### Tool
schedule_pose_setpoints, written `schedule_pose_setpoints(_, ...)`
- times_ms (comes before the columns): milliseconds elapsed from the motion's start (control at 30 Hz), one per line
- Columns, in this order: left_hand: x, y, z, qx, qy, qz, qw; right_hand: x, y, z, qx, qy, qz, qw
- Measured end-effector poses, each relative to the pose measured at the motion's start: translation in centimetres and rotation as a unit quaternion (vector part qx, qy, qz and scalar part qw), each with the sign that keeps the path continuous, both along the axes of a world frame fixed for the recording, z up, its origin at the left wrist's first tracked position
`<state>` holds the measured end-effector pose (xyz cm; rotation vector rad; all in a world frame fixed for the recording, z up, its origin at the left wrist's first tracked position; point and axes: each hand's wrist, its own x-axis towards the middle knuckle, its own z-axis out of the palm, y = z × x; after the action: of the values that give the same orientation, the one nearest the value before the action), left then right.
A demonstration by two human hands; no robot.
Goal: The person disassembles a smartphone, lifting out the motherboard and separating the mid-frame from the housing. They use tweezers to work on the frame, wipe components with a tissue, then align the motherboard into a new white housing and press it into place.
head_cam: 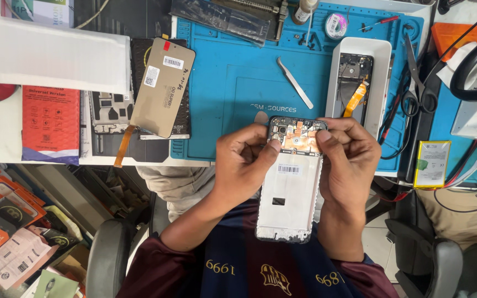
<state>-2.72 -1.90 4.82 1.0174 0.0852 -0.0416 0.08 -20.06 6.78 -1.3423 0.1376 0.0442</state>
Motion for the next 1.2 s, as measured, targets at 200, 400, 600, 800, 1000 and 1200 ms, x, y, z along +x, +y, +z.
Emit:
schedule_pose_setpoints(200,0.1,0.2,-0.4,-0.026,-0.016,0.007,1.0,0.3,-0.1,-0.4,0.014,0.01,0.011,1.0)
schedule_pose_setpoints(400,0.3,0.4,-0.7,-0.021,-0.009,-0.001,1.0,0.5,-0.2,-0.7,0.025,0.027,0.014,0.999)
schedule_pose_setpoints(600,0.9,1.0,-0.5,0.007,-0.039,0.017,0.999,0.1,-0.4,-0.7,0.014,-0.018,0.029,0.999)
schedule_pose_setpoints(800,0.9,1.6,0.3,0.117,-0.08,0.051,0.989,-1.0,-0.5,-0.9,-0.015,-0.096,0.026,0.995)
schedule_pose_setpoints(1000,0.7,1.6,0.8,0.149,-0.104,0.075,0.98,-1.5,-0.7,-1.0,-0.051,-0.109,0.026,0.992)
schedule_pose_setpoints(1200,0.5,1.4,0.9,0.169,-0.132,0.074,0.974,-1.4,-0.6,-1.1,-0.048,-0.122,0.042,0.99)
